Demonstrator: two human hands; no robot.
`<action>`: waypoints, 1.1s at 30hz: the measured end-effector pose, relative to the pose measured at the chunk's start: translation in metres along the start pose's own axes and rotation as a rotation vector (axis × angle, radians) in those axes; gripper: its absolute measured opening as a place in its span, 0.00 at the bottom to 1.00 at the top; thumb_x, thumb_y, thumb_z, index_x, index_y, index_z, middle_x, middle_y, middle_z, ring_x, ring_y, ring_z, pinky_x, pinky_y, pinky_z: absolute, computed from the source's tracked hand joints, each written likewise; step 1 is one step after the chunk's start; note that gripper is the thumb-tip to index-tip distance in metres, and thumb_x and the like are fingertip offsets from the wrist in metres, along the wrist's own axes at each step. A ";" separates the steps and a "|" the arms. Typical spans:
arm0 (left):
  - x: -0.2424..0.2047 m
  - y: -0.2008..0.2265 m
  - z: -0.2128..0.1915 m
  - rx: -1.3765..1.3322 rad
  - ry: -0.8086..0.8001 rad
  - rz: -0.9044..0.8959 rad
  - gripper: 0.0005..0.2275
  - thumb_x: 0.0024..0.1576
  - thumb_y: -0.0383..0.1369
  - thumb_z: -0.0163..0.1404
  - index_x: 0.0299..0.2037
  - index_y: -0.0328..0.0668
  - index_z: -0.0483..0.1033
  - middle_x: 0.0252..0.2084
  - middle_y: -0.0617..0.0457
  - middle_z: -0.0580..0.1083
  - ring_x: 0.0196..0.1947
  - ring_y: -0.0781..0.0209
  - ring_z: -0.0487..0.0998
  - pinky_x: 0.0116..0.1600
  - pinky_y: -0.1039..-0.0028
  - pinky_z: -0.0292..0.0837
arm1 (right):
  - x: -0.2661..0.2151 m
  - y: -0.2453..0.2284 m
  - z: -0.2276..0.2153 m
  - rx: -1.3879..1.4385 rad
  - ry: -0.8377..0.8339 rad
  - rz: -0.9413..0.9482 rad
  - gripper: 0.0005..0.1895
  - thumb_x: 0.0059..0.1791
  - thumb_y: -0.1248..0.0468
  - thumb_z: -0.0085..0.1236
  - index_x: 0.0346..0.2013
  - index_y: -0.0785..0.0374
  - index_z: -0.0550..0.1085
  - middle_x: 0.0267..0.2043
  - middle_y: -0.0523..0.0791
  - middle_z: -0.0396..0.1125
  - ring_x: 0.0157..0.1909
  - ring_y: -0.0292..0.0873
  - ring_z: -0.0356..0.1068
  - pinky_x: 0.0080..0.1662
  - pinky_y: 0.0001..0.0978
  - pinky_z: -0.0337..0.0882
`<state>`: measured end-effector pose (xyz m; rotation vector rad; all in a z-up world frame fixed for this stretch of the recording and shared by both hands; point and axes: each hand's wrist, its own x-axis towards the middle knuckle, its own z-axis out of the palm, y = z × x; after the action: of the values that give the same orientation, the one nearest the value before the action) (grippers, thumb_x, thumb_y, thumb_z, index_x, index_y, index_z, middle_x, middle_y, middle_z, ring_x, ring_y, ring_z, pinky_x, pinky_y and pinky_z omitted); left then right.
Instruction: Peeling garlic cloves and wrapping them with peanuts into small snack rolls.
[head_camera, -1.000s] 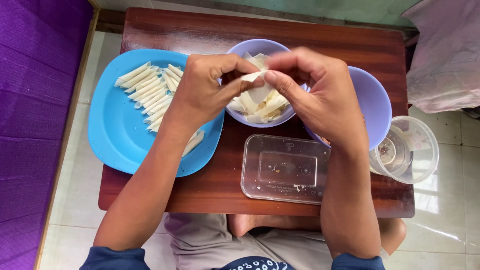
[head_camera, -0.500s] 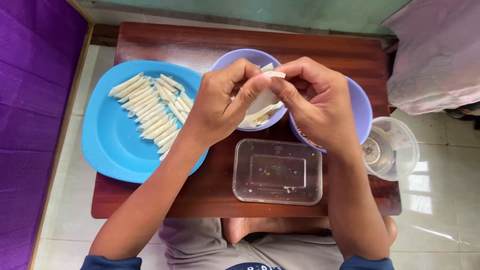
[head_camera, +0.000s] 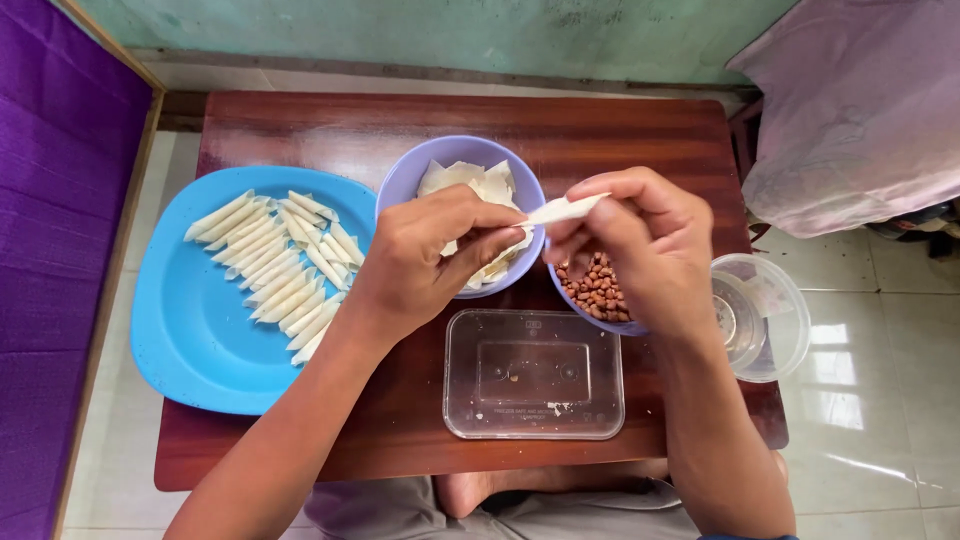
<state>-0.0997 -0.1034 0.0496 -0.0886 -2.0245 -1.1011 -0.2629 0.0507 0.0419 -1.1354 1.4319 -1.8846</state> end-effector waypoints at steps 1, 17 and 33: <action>-0.003 0.001 -0.002 -0.001 0.000 -0.009 0.03 0.63 0.25 0.55 0.43 0.40 0.81 0.25 0.53 0.73 0.23 0.65 0.73 0.32 0.77 0.73 | -0.004 0.006 -0.003 0.003 0.000 0.009 0.10 0.56 0.66 0.50 0.46 0.74 0.71 0.33 0.59 0.74 0.30 0.46 0.78 0.29 0.28 0.78; -0.015 0.010 -0.002 -0.128 -0.133 -0.267 0.23 0.59 0.37 0.54 0.62 0.36 0.68 0.46 0.49 0.76 0.41 0.61 0.78 0.46 0.75 0.76 | -0.019 -0.005 0.012 -0.202 -0.229 -0.091 0.14 0.46 0.81 0.59 0.40 0.64 0.69 0.43 0.47 0.71 0.36 0.34 0.69 0.38 0.20 0.71; -0.019 0.012 0.003 0.030 0.093 -0.135 0.16 0.57 0.22 0.62 0.54 0.34 0.76 0.36 0.53 0.78 0.26 0.69 0.72 0.33 0.79 0.69 | -0.015 -0.007 0.018 -0.251 -0.137 -0.091 0.16 0.55 0.76 0.56 0.56 0.67 0.67 0.40 0.49 0.71 0.36 0.37 0.72 0.39 0.23 0.75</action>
<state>-0.0843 -0.0882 0.0439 0.1147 -1.9858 -1.1367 -0.2392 0.0555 0.0456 -1.4403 1.5940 -1.6825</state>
